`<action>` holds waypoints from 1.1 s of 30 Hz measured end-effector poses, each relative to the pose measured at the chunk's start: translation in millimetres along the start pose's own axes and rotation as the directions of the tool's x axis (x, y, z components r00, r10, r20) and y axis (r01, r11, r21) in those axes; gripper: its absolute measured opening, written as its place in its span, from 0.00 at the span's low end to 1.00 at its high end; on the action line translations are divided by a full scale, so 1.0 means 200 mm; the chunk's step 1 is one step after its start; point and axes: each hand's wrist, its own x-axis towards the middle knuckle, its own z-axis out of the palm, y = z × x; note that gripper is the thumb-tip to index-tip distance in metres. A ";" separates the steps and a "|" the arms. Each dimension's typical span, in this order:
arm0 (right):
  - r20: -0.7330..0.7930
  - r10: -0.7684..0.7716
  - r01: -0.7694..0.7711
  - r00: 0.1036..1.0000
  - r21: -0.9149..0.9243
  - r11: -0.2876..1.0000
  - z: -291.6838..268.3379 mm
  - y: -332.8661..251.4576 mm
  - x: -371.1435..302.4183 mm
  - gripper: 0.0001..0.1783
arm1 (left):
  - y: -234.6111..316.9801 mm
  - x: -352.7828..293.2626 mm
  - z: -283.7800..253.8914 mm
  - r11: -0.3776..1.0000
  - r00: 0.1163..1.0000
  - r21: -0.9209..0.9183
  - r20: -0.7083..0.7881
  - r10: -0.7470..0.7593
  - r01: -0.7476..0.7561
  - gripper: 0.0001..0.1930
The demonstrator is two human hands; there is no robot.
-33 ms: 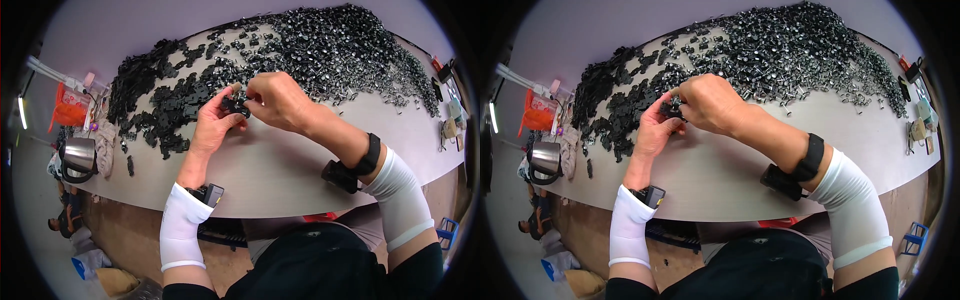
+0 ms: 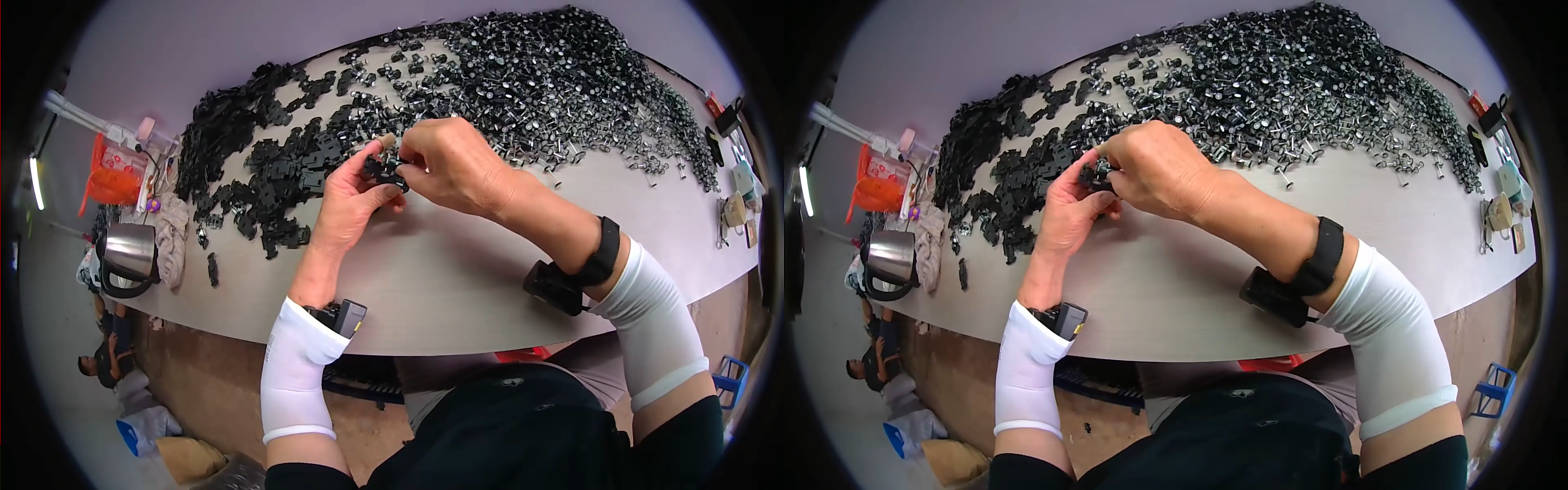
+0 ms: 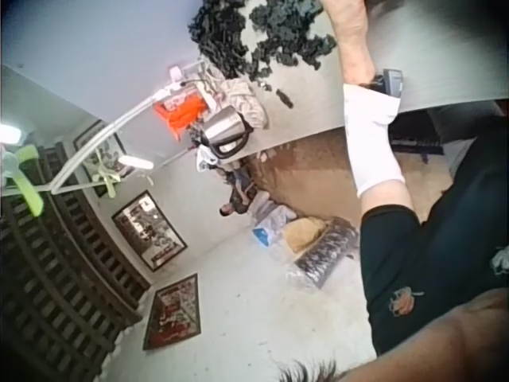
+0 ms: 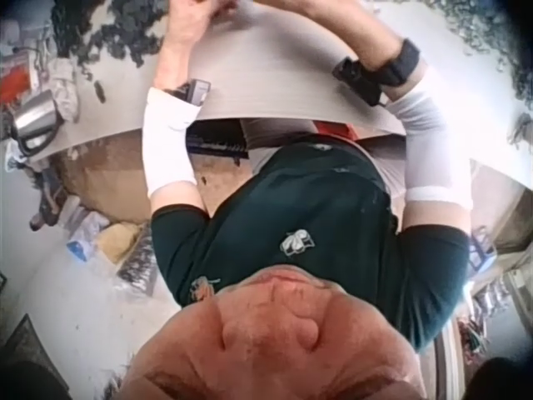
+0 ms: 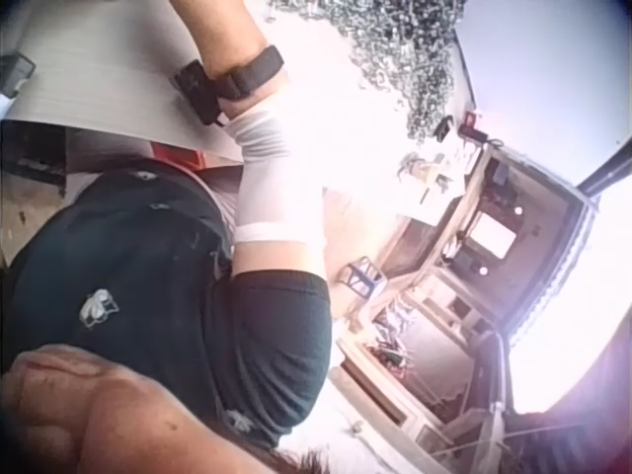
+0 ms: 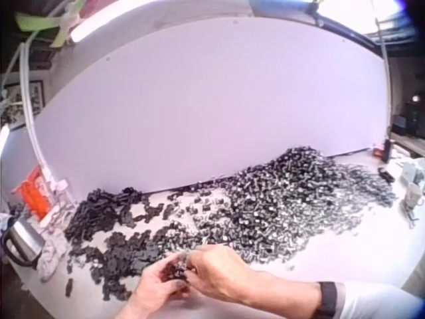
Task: The person assembles toy car chassis by hand, picking up a plastic base and inserting two metal axles with wheels into the slots. After completing each assembly, the person drops the chassis into a blue plastic crate located under the table.
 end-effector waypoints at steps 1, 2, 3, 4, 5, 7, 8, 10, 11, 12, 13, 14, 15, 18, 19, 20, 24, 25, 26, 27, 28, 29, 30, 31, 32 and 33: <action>0.003 -0.002 0.002 1.000 0.004 1.000 0.01 0.00 0.00 0.05 | -0.01 0.00 0.00 1.000 1.000 0.001 -0.005 -0.001 0.001 0.29; 0.021 0.027 -0.028 0.999 0.024 0.999 0.02 0.00 0.00 0.05 | -0.01 0.01 0.01 1.000 1.000 0.014 -0.020 0.002 -0.002 0.29; 0.040 0.056 -0.058 0.998 0.043 0.997 0.02 0.00 0.00 0.05 | -0.02 0.00 0.01 1.000 0.999 0.028 -0.035 0.006 -0.005 0.28; 0.042 0.057 -0.059 0.997 0.043 0.997 0.03 0.00 0.00 0.05 | -0.02 0.00 0.01 1.000 0.999 0.027 -0.036 0.005 -0.005 0.28; 0.070 0.065 -0.068 0.995 0.035 0.997 0.03 -0.01 0.00 0.05 | -0.02 0.00 0.02 0.999 1.000 0.031 -0.018 -0.008 0.008 0.28; 0.099 0.073 -0.077 0.992 0.028 0.997 0.04 0.00 0.00 0.05 | -0.02 0.00 0.02 0.999 1.000 0.036 0.000 -0.021 0.021 0.28; 0.073 0.034 -0.036 0.997 0.027 0.999 0.06 0.01 0.01 0.04 | -0.02 0.00 0.02 0.997 1.000 0.081 -0.006 0.001 -0.001 0.27; 0.046 -0.003 0.002 0.999 0.025 1.000 0.09 0.01 0.00 0.05 | -0.02 0.00 0.02 0.992 1.000 0.126 -0.009 0.023 -0.021 0.27; 0.027 0.010 -0.011 1.000 0.002 1.000 0.10 0.01 0.00 0.05 | -0.02 0.01 0.04 0.988 0.999 0.150 -0.021 0.043 -0.039 0.26; 0.006 0.024 -0.024 1.000 -0.022 0.999 0.11 0.01 0.00 0.05 | -0.01 0.01 0.05 0.983 0.997 0.173 -0.032 0.063 -0.057 0.26; 0.005 0.026 -0.025 1.000 -0.022 0.999 0.10 0.00 0.00 0.05 | 0.00 0.01 0.05 0.983 0.998 0.173 -0.030 0.063 -0.056 0.26; -0.002 -0.046 0.045 0.999 -0.092 0.995 0.09 -0.01 0.00 0.05 | 0.00 0.00 0.06 0.979 0.997 0.194 -0.021 0.076 -0.070 0.25; -0.005 -0.116 0.114 0.993 -0.161 0.980 0.08 -0.02 0.00 0.05 | 0.01 0.00 0.06 0.973 0.996 0.214 -0.011 0.089 -0.084 0.25; 0.170 -0.076 0.113 0.982 -0.218 0.969 0.06 -0.05 0.01 0.04 | 0.00 -0.01 0.03 0.943 0.999 0.331 0.041 0.023 -0.035 0.23; 0.171 -0.073 0.110 0.983 -0.218 0.970 0.05 -0.07 0.02 0.04 | 0.00 -0.01 0.03 0.944 0.999 0.329 0.042 0.020 -0.032 0.23; 0.224 0.035 0.000 0.974 -0.155 0.988 0.03 -0.08 0.03 0.03 | 0.00 -0.02 0.04 0.904 0.999 0.425 0.040 0.030 -0.044 0.23; 0.152 0.123 -0.129 0.981 0.025 0.991 0.05 -0.03 -0.01 0.07 | 0.02 0.00 0.10 0.936 0.999 0.349 0.002 0.049 -0.047 0.20; 0.062 0.100 -0.104 0.993 0.071 0.992 0.06 -0.01 -0.03 0.09 | 0.02 0.01 0.10 0.936 0.999 0.348 0.008 0.052 -0.051 0.20; 0.025 0.110 -0.110 0.994 0.013 0.994 0.07 0.01 -0.05 0.07 | 0.02 0.01 0.11 0.964 0.998 0.261 0.037 0.042 -0.051 0.18; 0.020 0.114 -0.114 0.993 0.003 0.993 0.09 0.03 -0.05 0.07 | 0.02 0.01 0.11 0.985 0.997 0.169 0.070 0.036 -0.047 0.17; -0.031 -0.065 0.063 0.997 -0.063 0.996 0.11 0.04 -0.05 0.05 | 0.04 0.00 0.11 0.995 0.999 0.096 0.032 0.007 -0.010 0.15; -0.060 -0.238 0.227 0.969 -0.148 0.963 0.10 0.05 -0.06 0.05 | 0.05 0.00 0.12 1.000 1.000 0.011 0.007 -0.027 0.027 0.13; 0.014 -0.234 0.233 0.972 -0.151 0.961 0.11 0.04 -0.06 0.06 | 0.03 0.00 0.08 0.997 0.996 0.014 -0.034 -0.077 0.077 0.11; 0.026 -0.200 0.201 0.980 -0.097 0.975 0.12 0.02 -0.05 0.06 | 0.01 -0.01 0.04 0.993 0.990 -0.004 -0.077 -0.118 0.118 0.09; -0.001 -0.159 0.159 0.987 -0.083 0.984 0.12 0.02 -0.05 0.08 | 0.02 -0.01 0.06 0.992 0.984 0.033 -0.134 -0.117 0.122 0.08; -0.027 -0.119 0.117 0.993 -0.067 0.991 0.11 0.04 -0.07 0.09 | 0.00 0.00 0.04 0.991 0.985 0.055 -0.132 -0.116 0.124 0.08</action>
